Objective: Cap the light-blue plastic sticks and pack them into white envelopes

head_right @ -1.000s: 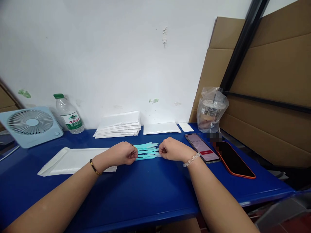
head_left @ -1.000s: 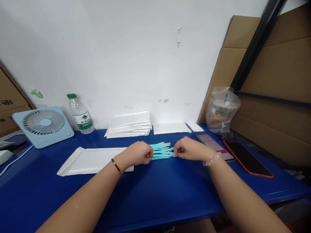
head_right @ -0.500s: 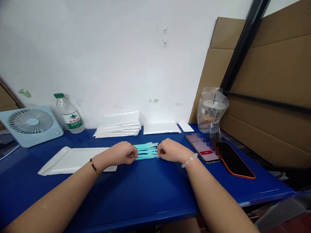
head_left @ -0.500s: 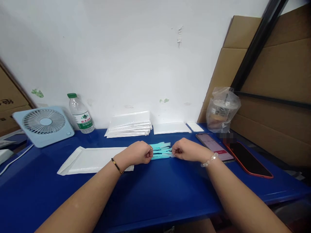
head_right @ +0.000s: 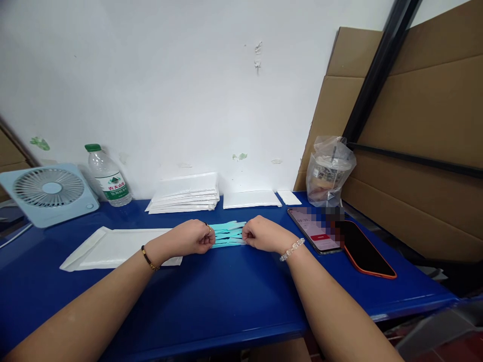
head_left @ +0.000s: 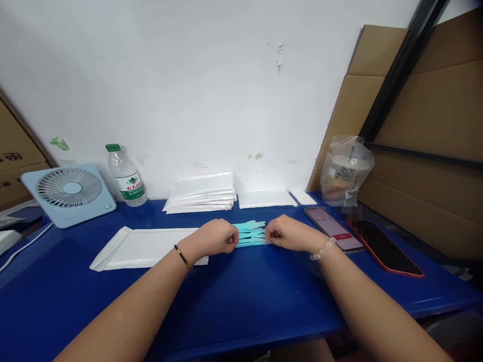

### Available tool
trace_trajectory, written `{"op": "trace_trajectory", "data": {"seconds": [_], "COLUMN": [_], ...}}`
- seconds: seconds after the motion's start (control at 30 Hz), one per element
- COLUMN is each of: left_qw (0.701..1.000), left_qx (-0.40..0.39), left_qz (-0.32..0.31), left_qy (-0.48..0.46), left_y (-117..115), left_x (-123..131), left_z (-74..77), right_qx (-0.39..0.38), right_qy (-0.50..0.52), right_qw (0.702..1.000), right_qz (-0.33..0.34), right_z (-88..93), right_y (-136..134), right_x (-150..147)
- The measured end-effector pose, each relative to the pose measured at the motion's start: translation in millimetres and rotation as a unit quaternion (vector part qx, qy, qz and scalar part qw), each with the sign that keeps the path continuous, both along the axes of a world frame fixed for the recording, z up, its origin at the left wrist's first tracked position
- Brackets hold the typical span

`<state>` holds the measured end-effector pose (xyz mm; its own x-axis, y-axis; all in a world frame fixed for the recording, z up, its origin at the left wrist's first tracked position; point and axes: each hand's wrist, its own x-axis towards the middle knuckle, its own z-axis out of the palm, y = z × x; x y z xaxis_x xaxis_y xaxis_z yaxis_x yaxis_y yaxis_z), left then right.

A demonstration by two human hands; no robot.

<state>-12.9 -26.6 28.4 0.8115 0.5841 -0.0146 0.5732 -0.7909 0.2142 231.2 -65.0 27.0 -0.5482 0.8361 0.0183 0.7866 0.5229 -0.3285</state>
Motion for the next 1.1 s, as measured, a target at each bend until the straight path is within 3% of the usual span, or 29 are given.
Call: {"op": "trace_trajectory", "data": {"seconds": [0.23, 0.37, 0.47, 0.53, 0.67, 0.77, 0.9, 1.0, 1.1], "left_qw": [1.000, 0.998, 0.992, 0.987, 0.975, 0.956, 0.939, 0.952, 0.975], "left_qx": [-0.011, -0.026, -0.049, -0.081, -0.140, -0.175, -0.171, -0.156, -0.123], "left_qz": [-0.005, 0.030, 0.074, 0.103, 0.173, 0.227, 0.271, 0.252, 0.182], "left_qy": [-0.014, -0.044, -0.090, -0.093, -0.027, 0.063, 0.123, 0.079, -0.030], "left_y": [-4, -1, 4, 9, 18, 26, 35, 37, 31], "left_x": [6, 4, -14, -34, -77, -92, -89, -82, -65], "left_z": [-3.3, 3.6, 21.5, 35.7, 52.4, 47.2, 31.2, 24.5, 20.4], "right_qx": [-0.021, 0.044, 0.088, 0.078, 0.042, 0.046, 0.055, 0.049, 0.039], "right_qy": [0.024, 0.050, 0.063, 0.036, -0.025, -0.054, -0.088, -0.119, -0.145], "right_qw": [0.999, 0.998, 0.994, 0.996, 0.998, 0.997, 0.994, 0.992, 0.988], "right_qz": [0.022, -0.008, 0.012, 0.034, 0.045, 0.033, 0.016, -0.002, -0.021], "right_z": [-1.6, -0.8, -4.6, -9.0, -13.4, -11.0, -7.7, -7.6, -7.2], "right_y": [-3, -3, 2, 8, 18, 17, 14, 15, 17], "right_x": [-7, -8, -15, -22, -34, -40, -47, -51, -53]}}
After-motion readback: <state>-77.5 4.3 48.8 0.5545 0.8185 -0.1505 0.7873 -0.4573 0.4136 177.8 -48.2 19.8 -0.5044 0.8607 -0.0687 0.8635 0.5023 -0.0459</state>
